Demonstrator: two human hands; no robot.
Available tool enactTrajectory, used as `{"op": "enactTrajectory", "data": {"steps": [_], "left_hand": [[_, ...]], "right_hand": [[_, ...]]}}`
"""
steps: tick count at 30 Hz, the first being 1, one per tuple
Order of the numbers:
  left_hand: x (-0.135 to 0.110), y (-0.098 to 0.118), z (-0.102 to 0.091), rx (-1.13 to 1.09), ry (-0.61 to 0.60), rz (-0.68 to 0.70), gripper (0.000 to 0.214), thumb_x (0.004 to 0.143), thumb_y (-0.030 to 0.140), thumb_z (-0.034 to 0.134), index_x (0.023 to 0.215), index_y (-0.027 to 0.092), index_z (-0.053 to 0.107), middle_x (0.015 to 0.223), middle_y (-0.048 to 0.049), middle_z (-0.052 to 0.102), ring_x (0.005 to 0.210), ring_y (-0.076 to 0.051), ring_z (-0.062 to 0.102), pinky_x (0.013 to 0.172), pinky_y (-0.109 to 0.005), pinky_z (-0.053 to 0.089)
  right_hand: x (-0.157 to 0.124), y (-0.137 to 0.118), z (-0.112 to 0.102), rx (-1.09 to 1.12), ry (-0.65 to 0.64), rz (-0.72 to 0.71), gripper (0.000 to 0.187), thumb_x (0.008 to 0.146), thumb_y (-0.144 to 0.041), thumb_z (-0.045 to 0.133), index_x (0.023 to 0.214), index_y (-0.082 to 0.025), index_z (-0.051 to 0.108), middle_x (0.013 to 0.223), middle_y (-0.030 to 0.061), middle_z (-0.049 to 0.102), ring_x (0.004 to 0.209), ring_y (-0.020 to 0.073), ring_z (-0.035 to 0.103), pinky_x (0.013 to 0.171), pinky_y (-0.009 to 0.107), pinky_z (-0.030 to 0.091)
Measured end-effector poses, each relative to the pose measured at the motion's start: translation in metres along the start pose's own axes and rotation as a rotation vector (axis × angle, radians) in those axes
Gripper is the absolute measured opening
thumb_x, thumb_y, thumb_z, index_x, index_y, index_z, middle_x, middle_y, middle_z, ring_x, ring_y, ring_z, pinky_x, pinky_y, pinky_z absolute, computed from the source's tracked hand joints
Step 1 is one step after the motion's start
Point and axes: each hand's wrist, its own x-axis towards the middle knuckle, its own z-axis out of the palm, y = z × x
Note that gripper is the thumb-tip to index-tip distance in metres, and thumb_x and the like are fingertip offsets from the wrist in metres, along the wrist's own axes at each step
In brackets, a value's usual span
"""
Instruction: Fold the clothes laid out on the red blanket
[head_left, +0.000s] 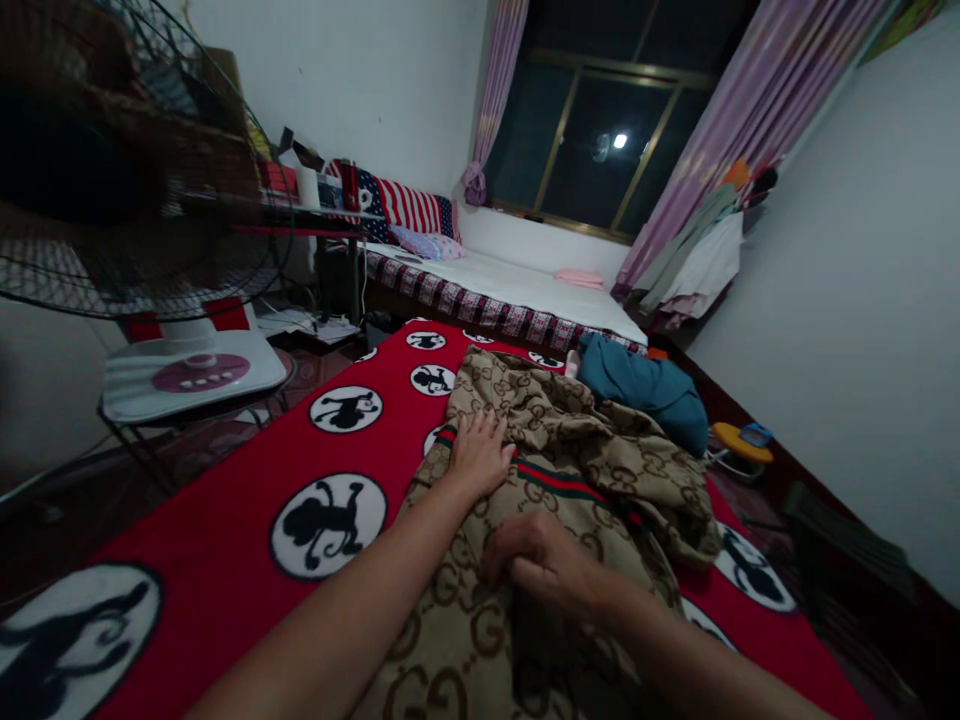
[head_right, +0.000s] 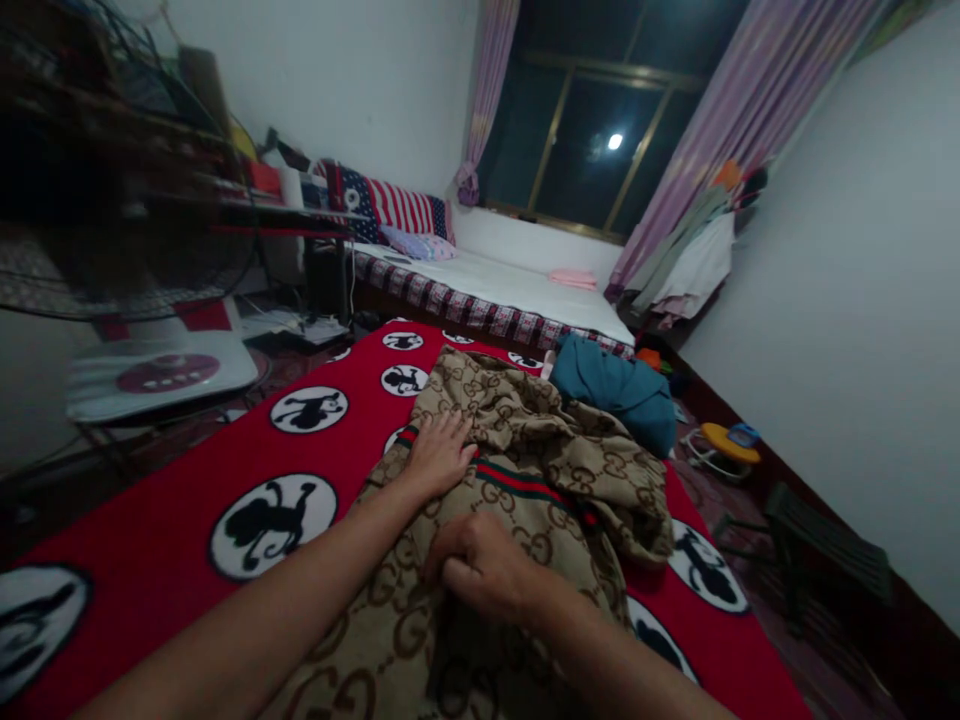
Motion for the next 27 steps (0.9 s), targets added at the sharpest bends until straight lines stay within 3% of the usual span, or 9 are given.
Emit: {"op": "enactTrajectory", "data": {"steps": [3, 5, 7, 11, 15, 19, 23, 25, 27], "left_hand": [[-0.001, -0.004, 0.011, 0.002, 0.026, 0.022, 0.054, 0.095, 0.044, 0.034, 0.142, 0.019, 0.043, 0.150, -0.0109, 0.037, 0.140, -0.029, 0.030, 0.114, -0.049, 0.019], [-0.001, -0.004, 0.012, 0.003, 0.039, 0.024, 0.052, 0.095, 0.044, 0.035, 0.141, 0.022, 0.044, 0.150, -0.0100, 0.037, 0.139, -0.028, 0.031, 0.114, -0.049, 0.020], [0.000, -0.004, 0.011, 0.002, 0.056, 0.023, 0.051, 0.095, 0.045, 0.036, 0.140, 0.024, 0.045, 0.150, -0.0086, 0.038, 0.139, -0.028, 0.031, 0.114, -0.048, 0.020], [0.000, -0.004, 0.009, -0.011, 0.050, 0.013, 0.050, 0.094, 0.046, 0.038, 0.140, 0.026, 0.046, 0.150, -0.0075, 0.038, 0.139, -0.027, 0.031, 0.114, -0.048, 0.021], [-0.002, -0.005, 0.006, -0.039, 0.043, 0.017, 0.050, 0.094, 0.047, 0.038, 0.140, 0.029, 0.045, 0.150, -0.0068, 0.038, 0.140, -0.027, 0.030, 0.115, -0.048, 0.020], [-0.002, -0.006, 0.005, -0.085, 0.023, 0.065, 0.050, 0.093, 0.048, 0.040, 0.141, 0.034, 0.042, 0.153, -0.0036, 0.034, 0.141, -0.026, 0.028, 0.115, -0.048, 0.020], [-0.002, -0.004, 0.005, -0.098, -0.005, 0.081, 0.048, 0.094, 0.048, 0.037, 0.139, 0.034, 0.046, 0.152, -0.0027, 0.034, 0.141, -0.025, 0.028, 0.115, -0.048, 0.018], [-0.003, -0.003, 0.005, -0.092, 0.002, 0.071, 0.048, 0.094, 0.049, 0.037, 0.138, 0.032, 0.047, 0.152, -0.0034, 0.035, 0.141, -0.027, 0.026, 0.116, -0.050, 0.016], [-0.004, 0.000, 0.004, -0.073, 0.041, 0.036, 0.052, 0.092, 0.051, 0.040, 0.138, 0.028, 0.047, 0.153, -0.0059, 0.033, 0.143, -0.030, 0.021, 0.116, -0.054, 0.009]], "right_hand": [[0.021, 0.033, -0.033, -0.124, 0.254, 0.128, 0.029, 0.070, -0.010, 0.044, 0.076, -0.019, 0.071, 0.075, 0.0015, 0.071, 0.071, 0.0148, 0.064, 0.072, 0.024, 0.048], [0.042, 0.062, -0.061, -0.320, 0.519, 0.187, 0.027, 0.074, -0.010, 0.046, 0.083, -0.019, 0.070, 0.088, 0.0043, 0.071, 0.085, 0.0178, 0.064, 0.082, 0.028, 0.048], [0.066, 0.092, -0.087, -0.478, 0.658, 0.348, 0.032, 0.076, -0.009, 0.046, 0.097, -0.017, 0.067, 0.108, 0.0074, 0.068, 0.103, 0.0192, 0.061, 0.094, 0.030, 0.044], [0.101, 0.131, -0.117, -0.600, 0.516, 0.755, 0.047, 0.077, -0.022, 0.061, 0.123, -0.015, 0.056, 0.122, 0.0128, 0.062, 0.113, 0.0233, 0.057, 0.094, 0.032, 0.045], [0.105, 0.138, -0.134, -0.613, 0.347, 0.963, 0.041, 0.067, -0.040, 0.072, 0.102, -0.019, 0.069, 0.102, 0.0109, 0.070, 0.098, 0.0275, 0.064, 0.079, 0.033, 0.049], [0.087, 0.141, -0.139, -0.715, 0.456, 0.990, 0.030, 0.077, -0.045, 0.058, 0.094, -0.023, 0.071, 0.098, 0.0095, 0.070, 0.095, 0.0282, 0.065, 0.072, 0.033, 0.048], [0.079, 0.143, -0.117, -0.869, 0.409, 1.007, 0.026, 0.082, -0.027, 0.052, 0.098, -0.016, 0.069, 0.098, 0.0173, 0.069, 0.094, 0.0317, 0.064, 0.074, 0.039, 0.048], [0.088, 0.138, -0.106, -0.950, 0.448, 0.893, 0.032, 0.083, -0.018, 0.048, 0.110, -0.012, 0.064, 0.108, 0.0219, 0.064, 0.102, 0.0339, 0.060, 0.082, 0.045, 0.046], [0.104, 0.130, -0.102, -1.017, 0.532, 0.641, 0.039, 0.085, -0.013, 0.044, 0.122, -0.012, 0.058, 0.123, 0.0217, 0.058, 0.114, 0.0336, 0.053, 0.094, 0.049, 0.039]]}}
